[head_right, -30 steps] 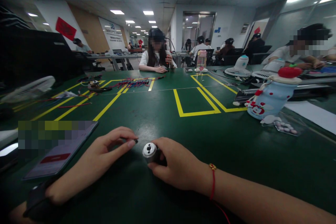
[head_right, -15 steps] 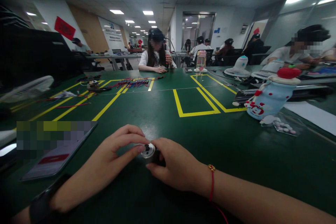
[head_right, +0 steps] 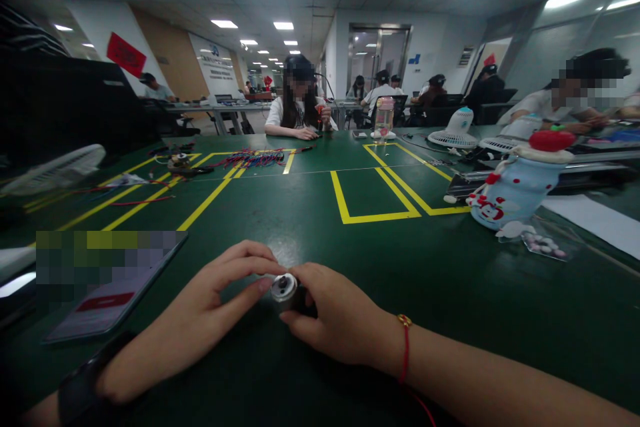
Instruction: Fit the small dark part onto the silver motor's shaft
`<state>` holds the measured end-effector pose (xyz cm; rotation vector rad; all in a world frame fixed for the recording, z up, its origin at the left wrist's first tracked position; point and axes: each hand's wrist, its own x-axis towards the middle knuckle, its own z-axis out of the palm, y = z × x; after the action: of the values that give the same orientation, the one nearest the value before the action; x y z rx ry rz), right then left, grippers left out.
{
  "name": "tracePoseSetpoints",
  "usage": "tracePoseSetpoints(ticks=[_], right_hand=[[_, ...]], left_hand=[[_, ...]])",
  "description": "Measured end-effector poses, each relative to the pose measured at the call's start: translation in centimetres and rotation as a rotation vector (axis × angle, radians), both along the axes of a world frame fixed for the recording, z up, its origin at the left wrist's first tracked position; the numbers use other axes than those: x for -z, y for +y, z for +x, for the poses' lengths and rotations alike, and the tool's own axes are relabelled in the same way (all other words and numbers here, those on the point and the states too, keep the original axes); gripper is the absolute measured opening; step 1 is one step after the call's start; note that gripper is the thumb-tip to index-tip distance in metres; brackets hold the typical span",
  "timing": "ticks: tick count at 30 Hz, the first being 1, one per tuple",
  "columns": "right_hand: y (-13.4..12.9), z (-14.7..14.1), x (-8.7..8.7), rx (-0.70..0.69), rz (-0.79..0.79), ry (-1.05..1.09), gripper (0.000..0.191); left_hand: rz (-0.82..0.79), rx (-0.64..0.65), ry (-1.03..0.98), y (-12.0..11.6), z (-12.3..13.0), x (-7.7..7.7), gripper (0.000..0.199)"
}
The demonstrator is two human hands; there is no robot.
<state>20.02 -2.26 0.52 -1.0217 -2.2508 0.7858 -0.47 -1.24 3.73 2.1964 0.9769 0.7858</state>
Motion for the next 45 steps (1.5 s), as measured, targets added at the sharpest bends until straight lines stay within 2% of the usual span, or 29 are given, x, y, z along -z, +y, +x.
tracePoseSetpoints(ticks=[19, 27, 31, 34, 37, 41, 45], right_hand=[[0.0, 0.0, -0.1, 0.015, -0.017, -0.041, 0.027], [0.0, 0.0, -0.2, 0.016, -0.024, -0.035, 0.028], [0.0, 0.0, -0.3, 0.025, -0.034, -0.041, 0.031], [-0.1, 0.0, -0.4, 0.036, -0.041, -0.05, 0.03], [-0.2, 0.1, -0.4, 0.051, -0.04, -0.047, 0.029], [-0.3, 0.1, -0.3, 0.054, -0.045, -0.029, 0.03], [-0.2, 0.1, -0.3, 0.055, -0.047, -0.035, 0.029]], left_hand=[[-0.042, 0.022, 0.023, -0.5, -0.4, 0.2, 0.036], [-0.013, -0.073, -0.032, -0.1, -1.2, 0.8, 0.028], [-0.102, -0.157, -0.077, 0.9, -2.0, 1.3, 0.022], [-0.275, -0.253, -0.112, 1.7, -2.4, 2.0, 0.019], [-0.412, -0.337, -0.239, 2.3, -2.7, 2.8, 0.017], [-0.485, -0.345, -0.42, 2.6, -3.0, 3.8, 0.014], [-0.482, -0.344, -0.409, 2.6, -3.1, 3.8, 0.014]])
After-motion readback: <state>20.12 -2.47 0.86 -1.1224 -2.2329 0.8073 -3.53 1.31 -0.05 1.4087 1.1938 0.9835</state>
